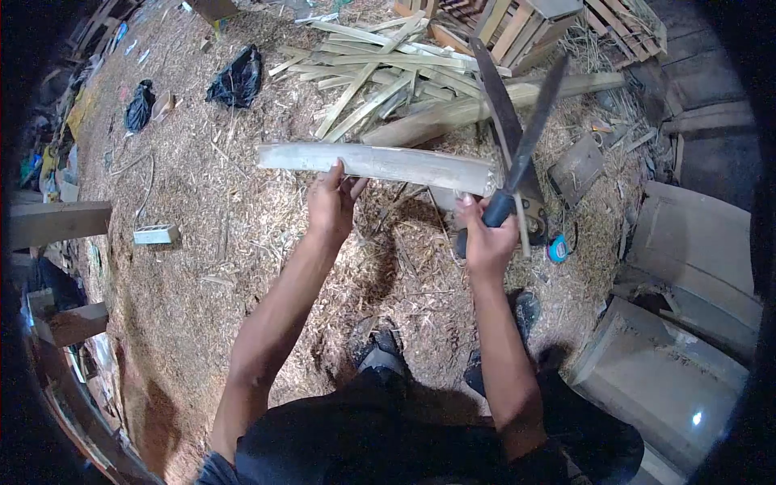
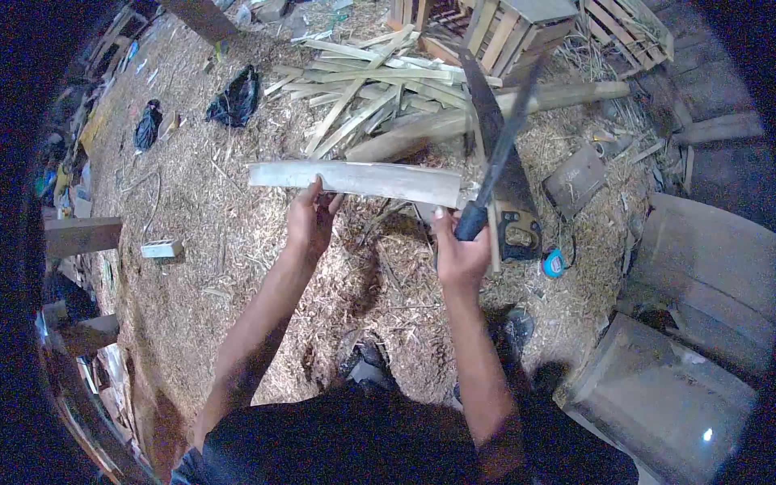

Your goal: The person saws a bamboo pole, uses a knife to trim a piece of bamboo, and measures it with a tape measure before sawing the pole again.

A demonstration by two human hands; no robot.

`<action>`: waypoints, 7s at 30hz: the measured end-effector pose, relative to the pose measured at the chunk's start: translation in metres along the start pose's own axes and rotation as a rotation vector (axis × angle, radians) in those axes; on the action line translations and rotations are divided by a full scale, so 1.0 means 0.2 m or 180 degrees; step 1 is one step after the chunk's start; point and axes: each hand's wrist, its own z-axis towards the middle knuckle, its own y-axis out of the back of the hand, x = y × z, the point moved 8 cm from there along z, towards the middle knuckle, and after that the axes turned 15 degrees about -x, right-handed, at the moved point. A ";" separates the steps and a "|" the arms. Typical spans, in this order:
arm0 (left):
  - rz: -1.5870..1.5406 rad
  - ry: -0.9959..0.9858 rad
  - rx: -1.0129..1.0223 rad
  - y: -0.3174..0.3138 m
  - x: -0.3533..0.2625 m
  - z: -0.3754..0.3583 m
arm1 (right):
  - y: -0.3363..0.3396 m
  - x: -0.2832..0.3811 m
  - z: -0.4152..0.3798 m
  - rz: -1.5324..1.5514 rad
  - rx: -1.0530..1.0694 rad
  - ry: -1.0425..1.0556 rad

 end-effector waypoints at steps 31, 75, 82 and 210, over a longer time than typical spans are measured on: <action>0.1570 -0.2112 0.1987 -0.96 -0.85 -0.80 | -0.70 1.51 0.14 -0.0797 0.2307 0.2018; 0.0332 -0.2068 0.1623 -1.20 -0.45 -0.84 | -0.09 1.24 0.12 -0.0642 0.1915 0.1703; 0.0476 -0.2033 0.1913 -1.21 -0.46 -0.84 | -0.13 1.23 0.09 -0.0662 0.1835 0.1889; 0.2949 -0.5120 0.1139 -1.30 -0.64 -1.24 | -0.01 0.79 0.09 -0.0266 0.1830 0.0849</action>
